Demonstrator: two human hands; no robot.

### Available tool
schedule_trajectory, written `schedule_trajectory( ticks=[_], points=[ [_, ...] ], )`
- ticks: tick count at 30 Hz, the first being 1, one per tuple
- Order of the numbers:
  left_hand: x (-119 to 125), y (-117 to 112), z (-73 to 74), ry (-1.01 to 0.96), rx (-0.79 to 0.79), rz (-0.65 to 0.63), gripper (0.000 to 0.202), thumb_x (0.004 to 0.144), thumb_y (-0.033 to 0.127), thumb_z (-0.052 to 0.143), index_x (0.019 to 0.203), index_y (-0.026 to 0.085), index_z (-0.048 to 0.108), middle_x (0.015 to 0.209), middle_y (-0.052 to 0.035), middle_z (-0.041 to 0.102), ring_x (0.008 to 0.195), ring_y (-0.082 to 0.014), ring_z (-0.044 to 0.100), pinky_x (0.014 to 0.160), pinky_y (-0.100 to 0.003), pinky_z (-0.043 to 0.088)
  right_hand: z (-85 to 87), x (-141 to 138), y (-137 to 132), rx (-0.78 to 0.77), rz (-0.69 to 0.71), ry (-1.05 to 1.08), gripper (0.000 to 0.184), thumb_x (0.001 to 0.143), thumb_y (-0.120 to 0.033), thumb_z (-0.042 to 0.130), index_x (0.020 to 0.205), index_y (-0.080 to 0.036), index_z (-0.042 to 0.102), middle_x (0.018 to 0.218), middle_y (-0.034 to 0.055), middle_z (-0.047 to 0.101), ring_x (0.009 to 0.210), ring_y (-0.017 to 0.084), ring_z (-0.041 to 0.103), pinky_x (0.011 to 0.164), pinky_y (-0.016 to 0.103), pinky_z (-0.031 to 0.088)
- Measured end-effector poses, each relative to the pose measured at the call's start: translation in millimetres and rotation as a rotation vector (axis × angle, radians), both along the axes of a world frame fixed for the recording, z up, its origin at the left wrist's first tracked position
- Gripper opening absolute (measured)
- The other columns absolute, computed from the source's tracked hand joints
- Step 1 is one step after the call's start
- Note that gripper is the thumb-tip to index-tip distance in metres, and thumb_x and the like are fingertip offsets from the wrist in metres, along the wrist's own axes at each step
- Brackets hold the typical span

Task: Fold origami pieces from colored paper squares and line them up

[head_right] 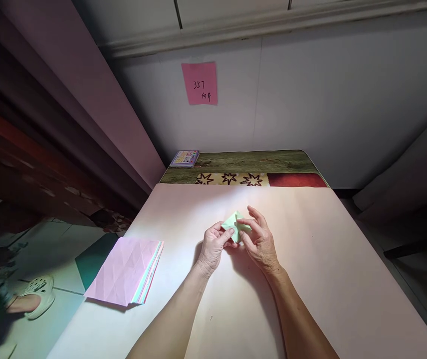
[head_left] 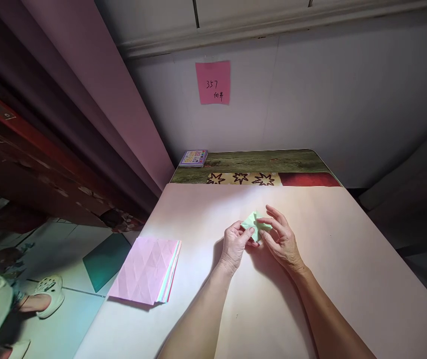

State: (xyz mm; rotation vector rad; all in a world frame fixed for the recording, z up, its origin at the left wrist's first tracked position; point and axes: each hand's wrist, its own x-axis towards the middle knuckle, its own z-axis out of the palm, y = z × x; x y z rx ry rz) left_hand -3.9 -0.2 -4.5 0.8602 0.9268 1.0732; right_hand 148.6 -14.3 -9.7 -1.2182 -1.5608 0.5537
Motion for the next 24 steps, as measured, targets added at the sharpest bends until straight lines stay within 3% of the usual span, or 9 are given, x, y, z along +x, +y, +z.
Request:
schedule_trajectory(
  ticks=[4, 9, 15, 21, 24],
  points=[
    [-1, -1, 3.7, 0.004, 0.014, 0.003, 0.042, 0.065, 0.043, 0.083, 0.091, 0.015, 0.067, 0.077, -0.0017, 0.068, 0.059, -0.0105, 0.061, 0.057, -0.022, 0.052, 0.5, 4, 1, -0.031, 0.004, 0.001, 0.025, 0.084, -0.036, 0.066, 0.106, -0.026, 0.072, 0.137, 0.0108, 0.054, 0.128, 0.029, 0.051, 0.108, 0.048, 0.042],
    [-1, -4, 10.9, -0.050, 0.022, -0.014, 0.041, 0.067, 0.035, 0.082, 0.098, 0.016, 0.063, 0.082, -0.0024, 0.070, 0.068, -0.0133, 0.064, 0.063, -0.025, 0.054, -1.1, 6, 2, -0.068, 0.063, 0.067, 0.028, 0.083, -0.039, 0.070, 0.108, -0.027, 0.072, 0.125, 0.0095, 0.063, 0.117, 0.026, 0.059, 0.101, 0.044, 0.048],
    [-4, -3, 13.2, 0.015, 0.087, 0.028, 0.054, 0.073, 0.030, 0.077, 0.122, 0.021, 0.056, 0.090, -0.0032, 0.071, 0.079, -0.0150, 0.066, 0.075, -0.027, 0.054, -4.9, 3, -1, -0.240, 0.107, 0.301, 0.039, 0.080, -0.043, 0.074, 0.114, -0.023, 0.070, 0.101, 0.0076, 0.072, 0.074, 0.019, 0.068, 0.067, 0.033, 0.059],
    [-5, -3, 14.6, 0.121, 0.190, 0.055, 0.071, 0.075, 0.025, 0.073, 0.140, 0.024, 0.047, 0.091, -0.0021, 0.073, 0.078, -0.0132, 0.066, 0.080, -0.027, 0.052, -10.6, 2, 2, -0.236, 0.047, 0.428, 0.037, 0.074, -0.042, 0.079, 0.104, -0.020, 0.074, 0.105, 0.0104, 0.074, 0.084, 0.023, 0.071, 0.078, 0.038, 0.060],
    [-5, -3, 13.0, 0.203, 0.247, 0.032, 0.051, 0.075, 0.024, 0.072, 0.125, 0.023, 0.063, 0.098, -0.0051, 0.073, 0.080, -0.0148, 0.067, 0.080, -0.027, 0.054, -9.1, 5, 2, -0.231, 0.045, 0.358, 0.041, 0.075, -0.042, 0.078, 0.110, -0.021, 0.073, 0.107, 0.0100, 0.073, 0.081, 0.022, 0.071, 0.076, 0.038, 0.060]
  ],
)
